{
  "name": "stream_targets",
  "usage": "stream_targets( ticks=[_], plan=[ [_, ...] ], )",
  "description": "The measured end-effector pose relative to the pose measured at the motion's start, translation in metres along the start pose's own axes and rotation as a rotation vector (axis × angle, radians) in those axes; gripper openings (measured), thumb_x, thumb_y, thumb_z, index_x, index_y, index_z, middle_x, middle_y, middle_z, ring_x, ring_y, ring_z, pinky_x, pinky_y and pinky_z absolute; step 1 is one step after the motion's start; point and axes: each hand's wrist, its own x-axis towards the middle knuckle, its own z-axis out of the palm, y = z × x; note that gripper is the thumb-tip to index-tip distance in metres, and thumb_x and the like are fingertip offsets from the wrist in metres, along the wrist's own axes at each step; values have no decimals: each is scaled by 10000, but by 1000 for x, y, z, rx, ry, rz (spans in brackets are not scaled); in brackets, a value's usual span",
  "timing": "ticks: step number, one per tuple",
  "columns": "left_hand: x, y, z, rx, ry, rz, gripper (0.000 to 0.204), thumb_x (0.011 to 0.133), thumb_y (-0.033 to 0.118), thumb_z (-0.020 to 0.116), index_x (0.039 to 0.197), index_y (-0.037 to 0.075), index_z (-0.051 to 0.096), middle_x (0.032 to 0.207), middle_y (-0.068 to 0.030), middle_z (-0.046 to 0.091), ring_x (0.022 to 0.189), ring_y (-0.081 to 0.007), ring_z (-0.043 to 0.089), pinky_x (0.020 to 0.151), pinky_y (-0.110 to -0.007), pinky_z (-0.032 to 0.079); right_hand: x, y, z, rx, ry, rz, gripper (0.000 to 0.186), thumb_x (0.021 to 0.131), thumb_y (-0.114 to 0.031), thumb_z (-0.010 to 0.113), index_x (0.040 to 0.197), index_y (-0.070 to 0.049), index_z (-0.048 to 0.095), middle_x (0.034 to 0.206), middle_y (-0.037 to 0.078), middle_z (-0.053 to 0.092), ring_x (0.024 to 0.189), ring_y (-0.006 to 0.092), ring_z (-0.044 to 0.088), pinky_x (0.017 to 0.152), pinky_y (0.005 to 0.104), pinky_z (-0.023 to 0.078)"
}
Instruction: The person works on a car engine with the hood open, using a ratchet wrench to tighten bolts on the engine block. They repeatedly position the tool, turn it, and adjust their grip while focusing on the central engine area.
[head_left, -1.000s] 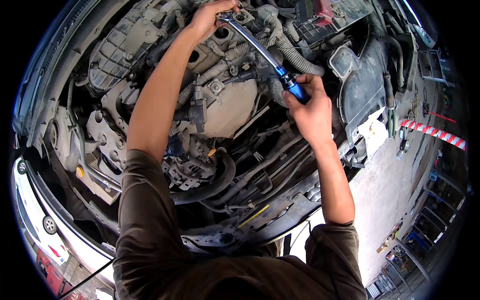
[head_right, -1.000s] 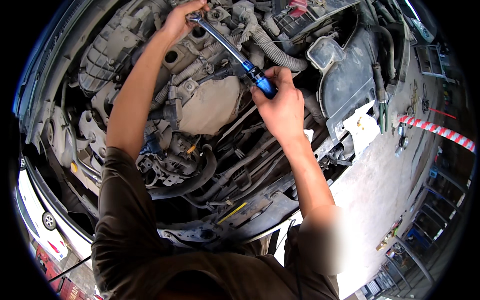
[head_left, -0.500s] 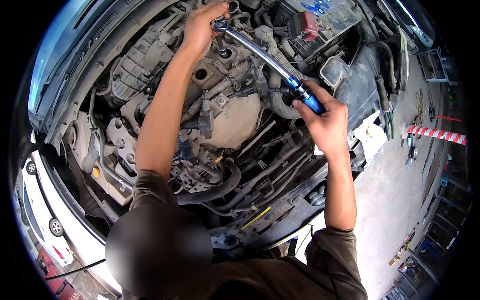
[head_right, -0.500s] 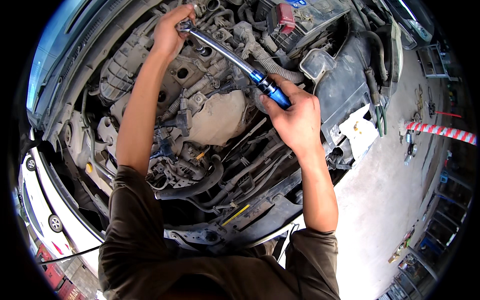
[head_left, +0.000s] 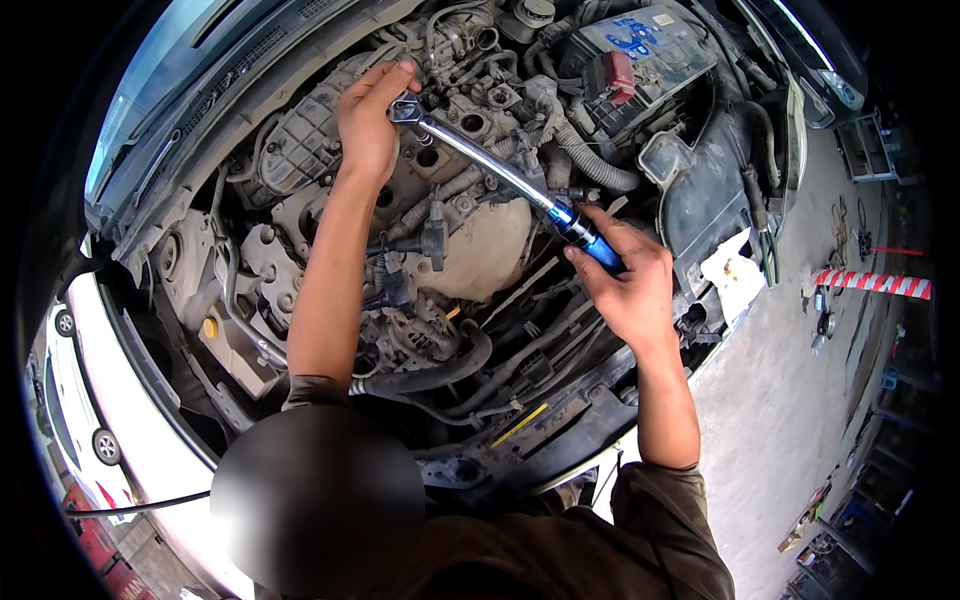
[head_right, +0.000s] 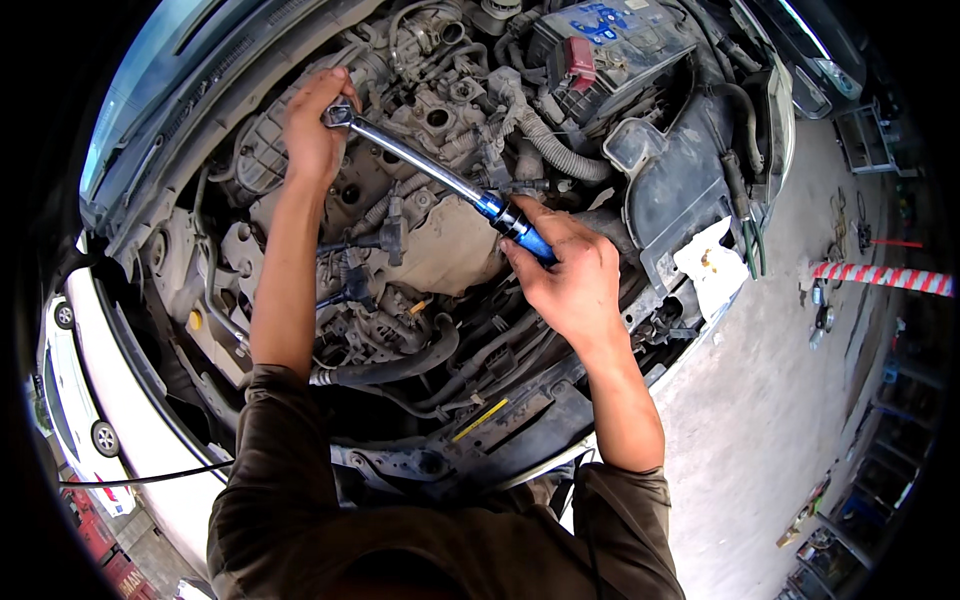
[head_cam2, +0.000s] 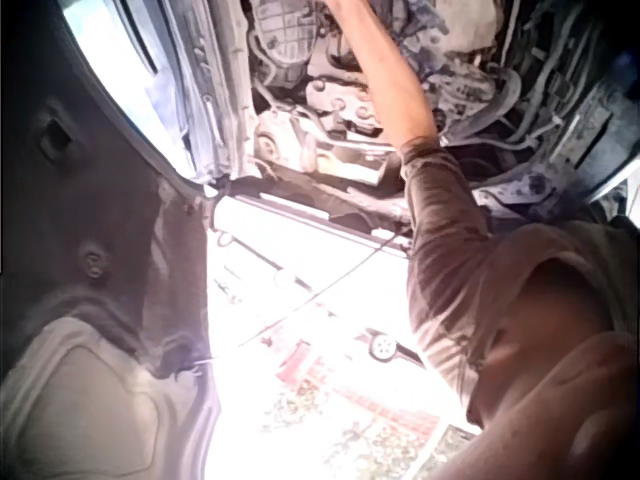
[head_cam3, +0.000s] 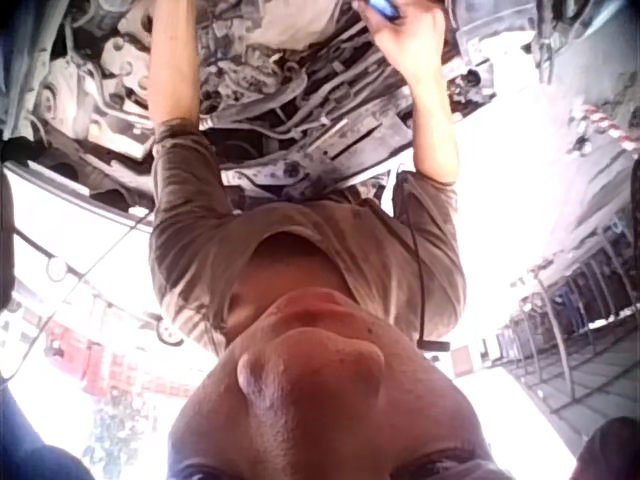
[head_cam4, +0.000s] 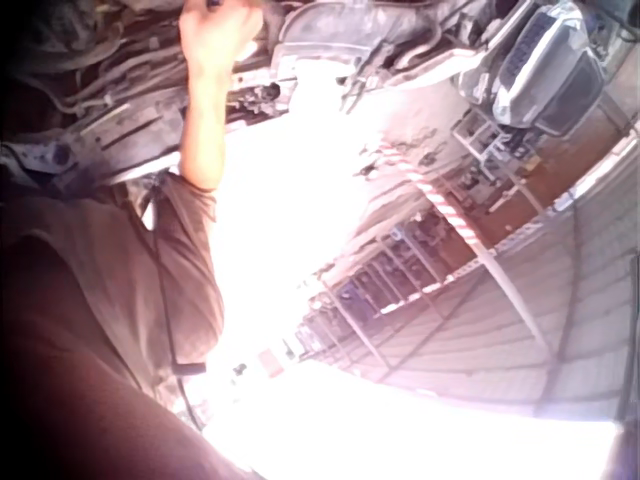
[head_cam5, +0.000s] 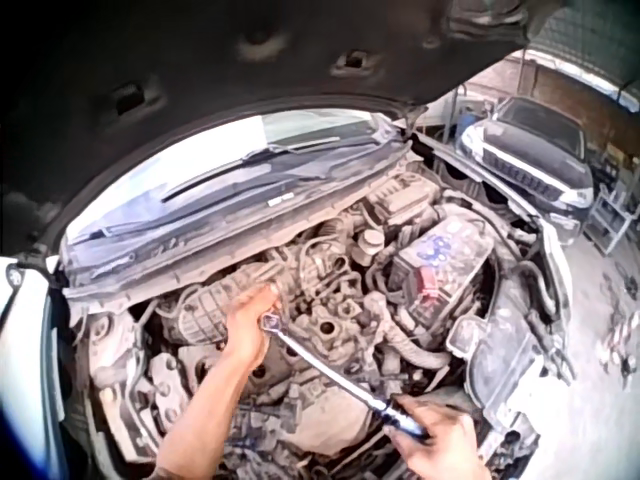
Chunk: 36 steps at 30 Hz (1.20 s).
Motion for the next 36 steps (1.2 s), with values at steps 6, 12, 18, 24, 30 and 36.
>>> stream_targets(
  ticks=[6, 12, 18, 24, 30, 36],
  plan=[
    [-1, -17, 9, 61, 44, 30, 270, 878, 261, 643, 719, 44, 628, 686, 31, 532, 664, -69, 413, 624, -238, 295, -5, 16, 10, 45, -45, 76, 419, 748, -107, 753, 1144, -21, 648, 951, 164, 692, 815, 285, 678, 747, 329, 519],
    [-7, -6, 4, 220, 41, -24, 288, 863, 279, 661, 697, 47, 626, 679, 40, 532, 656, -58, 399, 602, -233, 278, -12, 13, 16, 121, -81, 125, 434, 746, -78, 756, 1160, -17, 637, 834, 144, 661, 687, 224, 618, 676, 303, 490],
    [-6, -13, 18, 180, 9, 2, 266, 888, 268, 647, 739, 48, 634, 691, 42, 524, 639, -52, 421, 587, -225, 285, -21, 14, 16, 133, -57, 186, 431, 753, -76, 747, 1166, -24, 634, 794, 154, 645, 639, 209, 586, 647, 299, 478],
    [-9, -34, 29, 207, 31, -85, 304, 858, 262, 669, 682, 20, 621, 641, 37, 492, 640, -74, 393, 606, -243, 301, -25, 24, 12, 78, -55, 190, 434, 758, -107, 746, 1162, -2, 628, 824, 185, 658, 682, 258, 632, 681, 322, 496],
    [19, -82, -3, 100, 148, -131, 179, 900, 252, 642, 828, 87, 646, 732, 62, 552, 596, -38, 404, 543, -227, 275, 17, 48, 32, -32, -149, 141, 407, 779, -173, 707, 1160, -51, 632, 1015, 191, 669, 885, 371, 642, 796, 401, 500],
    [13, -116, -24, -128, 166, -85, 194, 886, 250, 672, 874, 58, 652, 782, 25, 592, 615, -49, 456, 541, -251, 338, 58, 81, 30, -223, -203, -93, 406, 783, -171, 707, 1178, -107, 640, 1076, 126, 672, 979, 334, 628, 852, 394, 500]
  ],
)
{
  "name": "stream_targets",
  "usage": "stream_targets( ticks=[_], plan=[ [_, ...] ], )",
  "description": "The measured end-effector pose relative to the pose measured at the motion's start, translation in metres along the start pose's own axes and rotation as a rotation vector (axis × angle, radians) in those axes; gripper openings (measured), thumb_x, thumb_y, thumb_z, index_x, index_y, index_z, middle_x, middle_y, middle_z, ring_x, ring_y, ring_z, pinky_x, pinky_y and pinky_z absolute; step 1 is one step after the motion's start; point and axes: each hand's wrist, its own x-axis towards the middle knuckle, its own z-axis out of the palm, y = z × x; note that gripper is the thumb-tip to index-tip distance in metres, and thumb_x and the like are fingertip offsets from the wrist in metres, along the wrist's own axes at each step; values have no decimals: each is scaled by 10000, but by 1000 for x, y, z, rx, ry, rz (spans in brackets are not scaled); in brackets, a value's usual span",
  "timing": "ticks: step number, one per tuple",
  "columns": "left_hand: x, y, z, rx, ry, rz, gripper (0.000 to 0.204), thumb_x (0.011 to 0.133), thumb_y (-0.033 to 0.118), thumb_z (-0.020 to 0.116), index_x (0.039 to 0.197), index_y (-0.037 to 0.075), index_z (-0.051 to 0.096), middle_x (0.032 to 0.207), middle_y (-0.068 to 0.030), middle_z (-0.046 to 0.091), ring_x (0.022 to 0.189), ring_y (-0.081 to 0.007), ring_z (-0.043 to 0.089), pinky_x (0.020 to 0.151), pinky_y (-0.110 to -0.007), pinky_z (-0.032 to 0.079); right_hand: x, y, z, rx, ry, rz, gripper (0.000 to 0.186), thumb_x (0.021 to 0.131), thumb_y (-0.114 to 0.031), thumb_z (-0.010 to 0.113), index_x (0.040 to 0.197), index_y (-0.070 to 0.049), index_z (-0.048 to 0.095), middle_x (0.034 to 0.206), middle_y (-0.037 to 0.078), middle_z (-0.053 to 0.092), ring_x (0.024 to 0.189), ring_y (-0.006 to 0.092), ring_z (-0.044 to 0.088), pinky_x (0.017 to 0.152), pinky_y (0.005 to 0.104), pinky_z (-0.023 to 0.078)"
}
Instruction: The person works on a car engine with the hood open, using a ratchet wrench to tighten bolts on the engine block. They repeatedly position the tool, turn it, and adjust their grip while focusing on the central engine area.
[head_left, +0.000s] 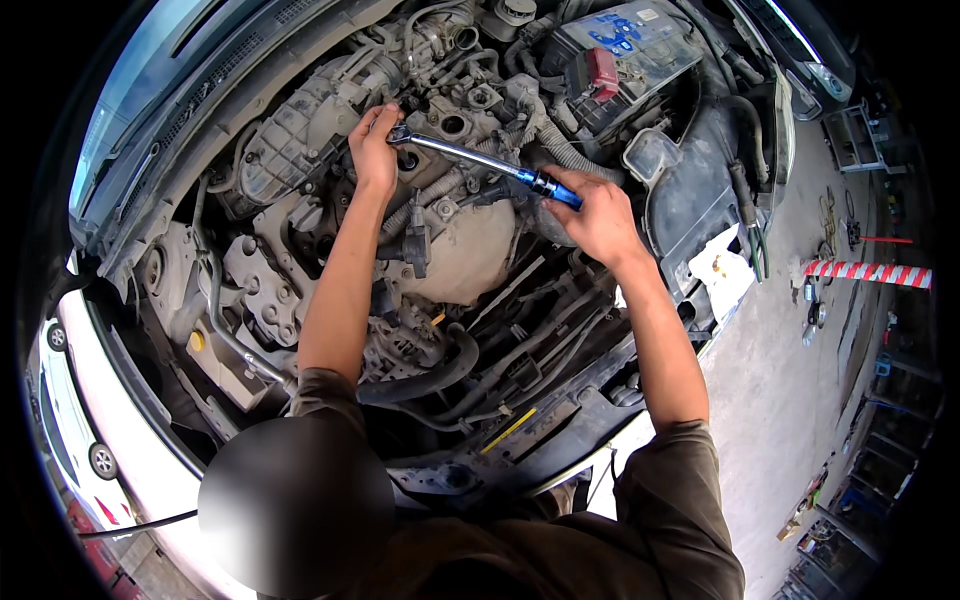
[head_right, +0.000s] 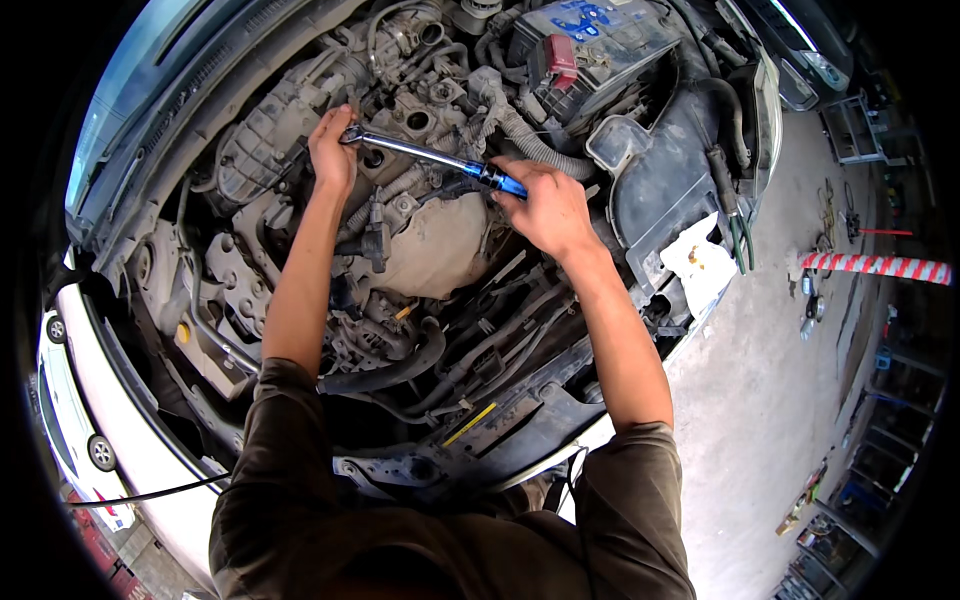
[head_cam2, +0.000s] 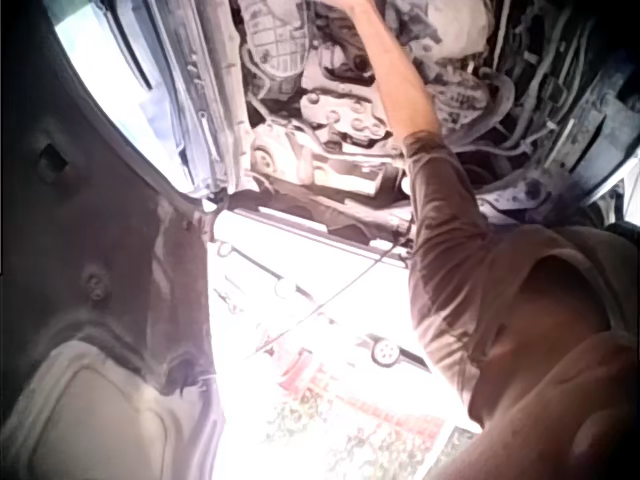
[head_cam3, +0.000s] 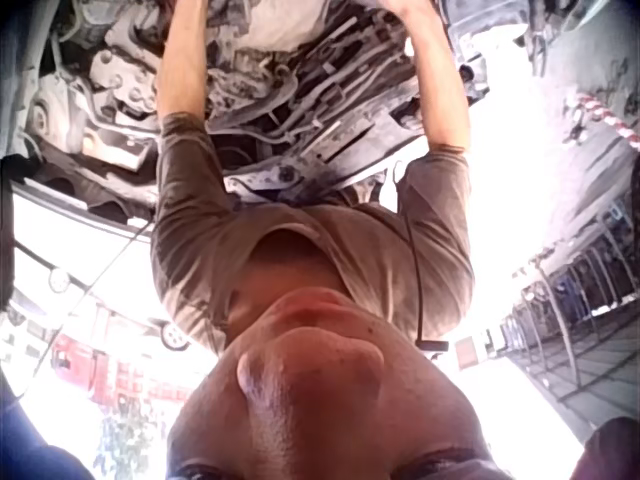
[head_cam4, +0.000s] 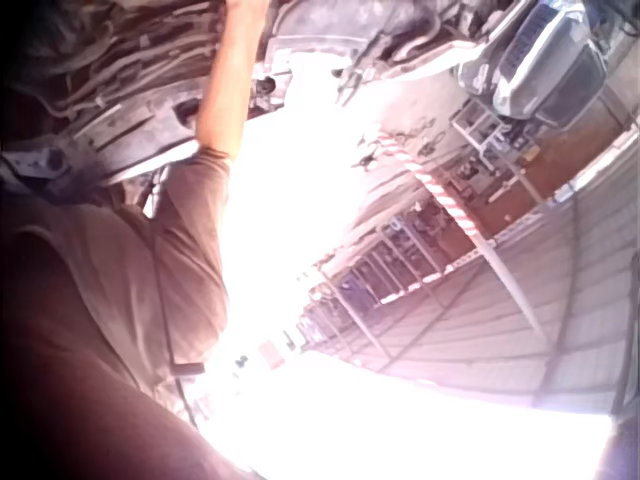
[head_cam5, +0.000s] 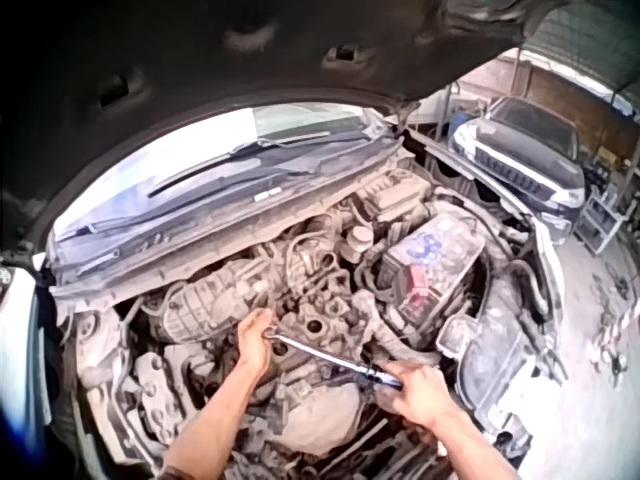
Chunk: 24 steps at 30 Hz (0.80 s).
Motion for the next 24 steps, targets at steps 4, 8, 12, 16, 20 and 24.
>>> stream_targets(
  ticks=[4, 8, 12, 16, 20, 24],
  plan=[
    [-4, -30, -17, 127, -18, 9, 256, 906, 291, 646, 822, 49, 658, 718, 34, 564, 591, -38, 424, 513, -236, 305, 12, 26, 7, -68, -31, -12, 417, 771, -157, 717, 1179, -106, 649, 1064, 124, 671, 989, 327, 619, 866, 390, 493],
    [-5, -21, -6, 357, -165, -69, 319, 935, 361, 593, 808, 74, 650, 679, 66, 499, 583, -27, 385, 514, -224, 286, 9, 43, 25, -136, -56, 116, 415, 770, -141, 710, 1181, -134, 650, 1075, 121, 668, 986, 328, 625, 862, 394, 496],
    [3, -11, -12, 405, -315, -162, 303, 981, 351, 537, 915, 72, 637, 809, 56, 529, 743, -38, 419, 669, -210, 310, 23, 43, 33, -205, -12, 134, 400, 771, -127, 687, 1169, -151, 648, 1118, 107, 656, 991, 322, 629, 851, 416, 511],
    [-9, -10, -21, 381, -179, -58, 329, 993, 383, 511, 1039, 75, 616, 773, 58, 464, 624, -26, 366, 542, -209, 266, 51, 46, 34, -330, 201, -22, 388, 744, -112, 685, 1129, -144, 648, 1050, 94, 656, 995, 289, 623, 892, 413, 480],
    [-8, -8, -15, 212, -125, -140, 356, 989, 392, 520, 1109, 65, 592, 759, 32, 456, 577, -41, 398, 516, -211, 290, 59, 36, 24, -406, 204, -27, 356, 746, -120, 686, 1100, -128, 651, 1030, 120, 649, 996, 313, 613, 893, 404, 478],
    [9, -19, -6, 16, -173, -49, 341, 989, 301, 540, 1117, -15, 554, 822, -70, 585, 816, -207, 619, 869, -312, 452, 20, 0, 28, -275, -71, 214, 404, 763, -162, 681, 1157, -110, 608, 1022, 183, 654, 977, 372, 618, 841, 462, 505]
  ],
)
